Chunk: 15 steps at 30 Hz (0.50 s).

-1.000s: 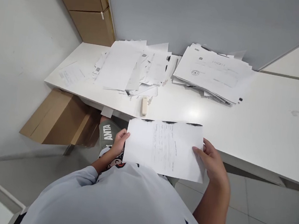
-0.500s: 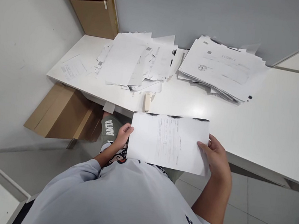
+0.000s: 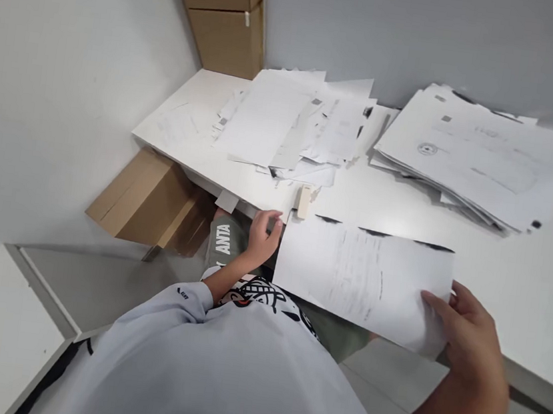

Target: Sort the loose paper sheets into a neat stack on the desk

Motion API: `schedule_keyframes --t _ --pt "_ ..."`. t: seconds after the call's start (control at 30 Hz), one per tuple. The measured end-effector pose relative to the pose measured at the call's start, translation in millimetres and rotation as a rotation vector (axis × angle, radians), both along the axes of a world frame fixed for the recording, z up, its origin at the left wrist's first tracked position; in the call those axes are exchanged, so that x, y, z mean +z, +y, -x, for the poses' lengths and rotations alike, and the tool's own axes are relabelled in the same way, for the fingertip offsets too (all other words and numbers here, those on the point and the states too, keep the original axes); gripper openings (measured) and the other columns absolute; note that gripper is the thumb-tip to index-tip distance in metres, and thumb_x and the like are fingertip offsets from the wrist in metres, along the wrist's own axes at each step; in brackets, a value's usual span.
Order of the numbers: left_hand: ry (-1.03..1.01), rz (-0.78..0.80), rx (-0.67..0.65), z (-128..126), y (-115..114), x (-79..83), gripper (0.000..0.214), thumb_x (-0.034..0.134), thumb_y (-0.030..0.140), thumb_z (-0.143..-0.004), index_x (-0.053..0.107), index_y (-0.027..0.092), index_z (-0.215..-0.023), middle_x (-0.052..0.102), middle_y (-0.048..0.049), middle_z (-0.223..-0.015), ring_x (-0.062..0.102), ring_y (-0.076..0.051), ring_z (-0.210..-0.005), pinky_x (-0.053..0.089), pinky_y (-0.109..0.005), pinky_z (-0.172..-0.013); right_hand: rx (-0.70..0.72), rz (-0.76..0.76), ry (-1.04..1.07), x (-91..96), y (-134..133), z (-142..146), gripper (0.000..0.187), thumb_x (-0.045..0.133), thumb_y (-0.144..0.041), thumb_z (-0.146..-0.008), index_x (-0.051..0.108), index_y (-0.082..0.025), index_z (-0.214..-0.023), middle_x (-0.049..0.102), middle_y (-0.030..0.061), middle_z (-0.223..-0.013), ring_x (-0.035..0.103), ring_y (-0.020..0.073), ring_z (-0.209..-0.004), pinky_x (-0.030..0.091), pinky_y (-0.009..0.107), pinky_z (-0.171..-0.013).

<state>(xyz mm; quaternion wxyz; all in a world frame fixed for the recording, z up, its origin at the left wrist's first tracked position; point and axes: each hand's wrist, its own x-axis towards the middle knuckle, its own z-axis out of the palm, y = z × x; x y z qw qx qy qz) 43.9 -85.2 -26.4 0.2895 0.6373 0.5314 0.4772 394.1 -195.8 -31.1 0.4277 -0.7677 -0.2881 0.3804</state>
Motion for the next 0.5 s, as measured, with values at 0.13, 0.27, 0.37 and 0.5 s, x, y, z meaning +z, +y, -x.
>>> schedule_keyframes --t 0.13,0.27,0.37,0.5 --pt "0.38 -0.178 -0.387 -13.0 43.4 29.6 0.06 0.03 0.059 -0.098 0.04 0.021 -0.144 0.042 -0.0117 -0.152 0.023 -0.03 -0.148 0.019 -0.046 -0.119 0.001 0.007 0.053 2.5 10.3 1.6 0.058 0.076 -0.04 -0.059 0.065 -0.024 -0.114 0.07 0.0061 -0.087 0.06 0.0182 -0.062 0.044 0.028 -0.049" --pt "0.571 -0.075 -0.678 -15.8 68.9 35.2 0.06 0.024 0.054 -0.1 0.029 0.024 -0.152 0.027 -0.004 -0.161 0.007 -0.025 -0.152 0.008 -0.045 -0.124 -0.035 0.019 0.049 8.5 18.4 10.6 0.059 0.076 -0.04 -0.058 0.065 -0.023 -0.114 0.069 0.0028 -0.087 0.06 0.0175 -0.067 0.045 0.025 -0.052" --pt "0.559 -0.057 -0.71 -13.4 73.7 27.3 0.055 0.024 0.048 -0.102 0.031 0.025 -0.152 0.031 -0.0027 -0.159 0.01 -0.022 -0.152 0.012 -0.044 -0.124 -0.024 0.011 0.01 6.7 24.0 15.3 0.057 0.074 -0.039 -0.062 0.065 -0.022 -0.116 0.07 0.0031 -0.089 0.061 0.0178 -0.07 0.046 0.025 -0.054" --pt "0.548 -0.087 -0.699 -10.6 73.7 20.6 0.051 0.03 0.041 -0.102 0.037 0.024 -0.149 0.036 -0.0044 -0.157 0.012 -0.024 -0.152 0.016 -0.046 -0.124 -0.027 -0.04 -0.042 0.7 27.5 22.3 0.056 0.071 -0.04 -0.066 0.064 -0.02 -0.118 0.071 0.0048 -0.092 0.064 0.0204 -0.075 0.049 0.026 -0.058"
